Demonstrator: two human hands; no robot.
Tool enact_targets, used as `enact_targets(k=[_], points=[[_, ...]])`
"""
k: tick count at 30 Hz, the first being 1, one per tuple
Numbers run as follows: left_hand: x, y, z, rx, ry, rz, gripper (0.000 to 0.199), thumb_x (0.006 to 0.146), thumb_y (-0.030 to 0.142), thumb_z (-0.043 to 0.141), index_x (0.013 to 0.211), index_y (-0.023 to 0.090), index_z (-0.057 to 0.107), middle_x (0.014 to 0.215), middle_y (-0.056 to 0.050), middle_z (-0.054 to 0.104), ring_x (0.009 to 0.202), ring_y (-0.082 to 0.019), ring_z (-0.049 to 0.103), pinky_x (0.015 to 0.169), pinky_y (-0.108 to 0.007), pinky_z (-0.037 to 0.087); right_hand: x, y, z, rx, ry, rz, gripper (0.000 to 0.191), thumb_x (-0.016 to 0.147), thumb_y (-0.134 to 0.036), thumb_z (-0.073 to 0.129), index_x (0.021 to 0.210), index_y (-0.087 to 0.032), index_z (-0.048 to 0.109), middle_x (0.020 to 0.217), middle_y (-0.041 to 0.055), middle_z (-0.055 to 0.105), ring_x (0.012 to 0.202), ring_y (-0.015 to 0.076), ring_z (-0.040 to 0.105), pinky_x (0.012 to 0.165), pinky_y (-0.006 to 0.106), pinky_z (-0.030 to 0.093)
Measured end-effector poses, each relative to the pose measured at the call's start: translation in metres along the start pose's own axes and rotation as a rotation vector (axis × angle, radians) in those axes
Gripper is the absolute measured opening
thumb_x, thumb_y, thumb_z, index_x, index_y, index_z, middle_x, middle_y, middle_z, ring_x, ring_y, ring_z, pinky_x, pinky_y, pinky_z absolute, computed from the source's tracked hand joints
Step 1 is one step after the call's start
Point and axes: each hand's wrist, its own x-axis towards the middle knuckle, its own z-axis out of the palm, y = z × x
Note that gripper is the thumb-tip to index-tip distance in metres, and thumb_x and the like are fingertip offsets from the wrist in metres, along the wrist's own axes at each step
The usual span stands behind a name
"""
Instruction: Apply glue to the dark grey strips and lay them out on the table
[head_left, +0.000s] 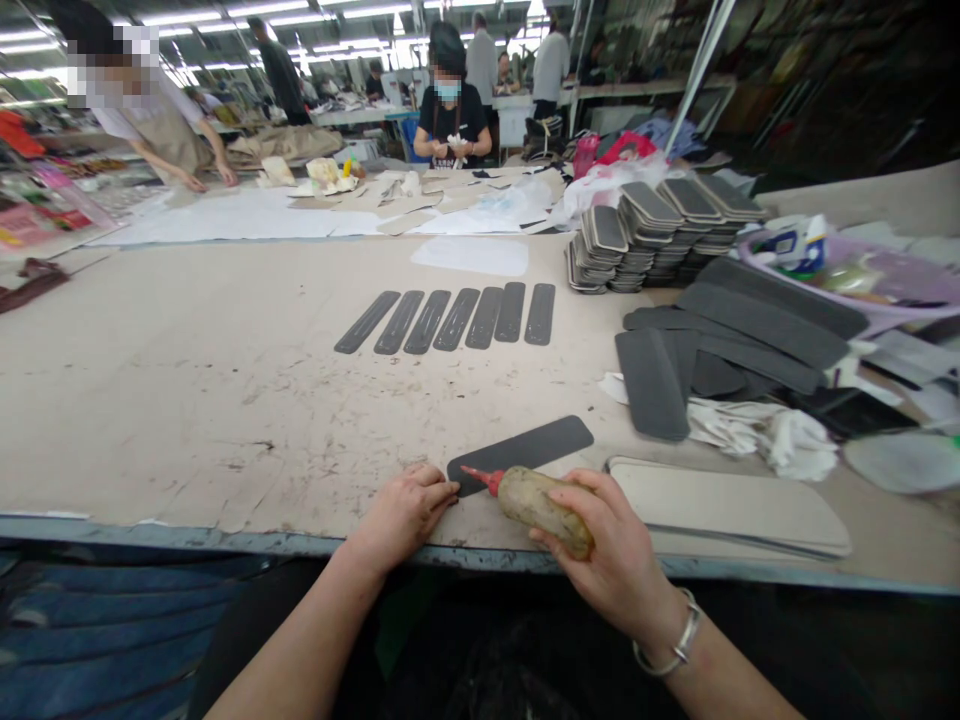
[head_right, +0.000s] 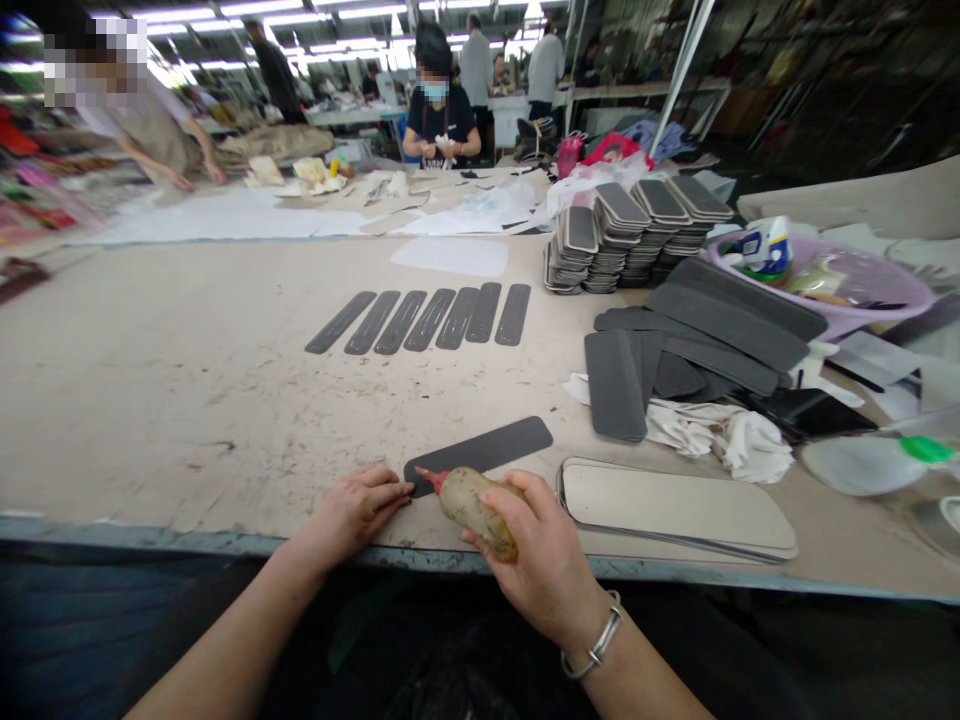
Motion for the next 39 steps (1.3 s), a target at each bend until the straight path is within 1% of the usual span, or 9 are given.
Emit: enact_targets(k=[5, 10, 16, 24, 27, 32, 39], points=[[0.002, 0.002, 0.0, -0.028, -0.02, -0.014, 0.026, 0.092, 0.026, 0.042, 0.097, 0.021, 0.067, 0.082, -0.004, 0.058, 0.078, -0.013, 0.056, 0.072, -0.026, 0.046, -0.001, -0.002, 0.006, 0.02, -0.039, 0.02, 0.037, 0.082, -0.022, 0.063, 0.115, -0.021, 0.047, 0.112, 0.0114, 0.045, 0.103, 0.0232, 0.049, 0.085, 0.04, 0.049], [0.002, 0.0, 0.003, -0.034, 0.025, 0.002, 0.027, 0.092, 0.026, 0.042, 0.097, 0.02, 0.067, 0.081, -0.004, 0.059, 0.074, -0.013, 0.056, 0.068, -0.025, 0.045, 0.001, -0.005, 0.011, 0.057, -0.041, -0.018, 0.036, 0.084, -0.02, 0.062, 0.116, -0.023, 0.047, 0.114, 0.0109, 0.043, 0.103, 0.0222, 0.048, 0.084, 0.04, 0.049], [0.002, 0.0, 0.003, -0.057, 0.022, -0.002, 0.027, 0.092, 0.026, 0.041, 0.097, 0.02, 0.067, 0.081, -0.005, 0.058, 0.075, -0.013, 0.056, 0.069, -0.026, 0.045, 0.0, -0.006, 0.014, 0.087, -0.06, -0.017, 0.038, 0.083, -0.02, 0.062, 0.118, -0.024, 0.047, 0.118, 0.0107, 0.044, 0.11, 0.0234, 0.047, 0.091, 0.043, 0.046], [0.003, 0.0, 0.003, -0.078, 0.024, -0.002, 0.028, 0.092, 0.026, 0.041, 0.095, 0.02, 0.068, 0.079, -0.004, 0.057, 0.073, -0.013, 0.055, 0.068, -0.025, 0.045, -0.001, -0.005, 0.02, 0.071, -0.052, 0.001, 0.035, 0.083, -0.02, 0.062, 0.116, -0.024, 0.049, 0.115, 0.0098, 0.046, 0.104, 0.0224, 0.049, 0.088, 0.043, 0.048], [0.003, 0.0, 0.003, -0.085, 0.022, -0.004, 0.027, 0.092, 0.026, 0.041, 0.094, 0.02, 0.067, 0.08, -0.004, 0.057, 0.074, -0.013, 0.055, 0.068, -0.025, 0.045, -0.001, -0.005, 0.024, 0.078, -0.069, 0.01, 0.036, 0.082, -0.016, 0.061, 0.115, -0.025, 0.049, 0.113, 0.0091, 0.045, 0.103, 0.0221, 0.047, 0.088, 0.042, 0.047], [0.004, -0.002, 0.006, -0.075, 0.057, 0.006, 0.027, 0.092, 0.026, 0.042, 0.091, 0.02, 0.068, 0.079, -0.003, 0.058, 0.072, -0.012, 0.056, 0.067, -0.024, 0.046, 0.0, -0.006, 0.026, 0.067, -0.085, 0.016, 0.044, 0.076, -0.004, 0.057, 0.114, -0.025, 0.048, 0.111, 0.0071, 0.044, 0.101, 0.021, 0.046, 0.087, 0.04, 0.047], [0.005, -0.003, 0.008, -0.051, 0.05, 0.005, 0.028, 0.092, 0.027, 0.041, 0.089, 0.019, 0.068, 0.081, -0.004, 0.061, 0.073, -0.013, 0.058, 0.068, -0.025, 0.048, -0.001, -0.005, 0.019, 0.058, -0.076, 0.046, 0.045, 0.075, -0.002, 0.053, 0.113, -0.025, 0.049, 0.108, 0.0072, 0.043, 0.099, 0.0209, 0.046, 0.085, 0.039, 0.048]])
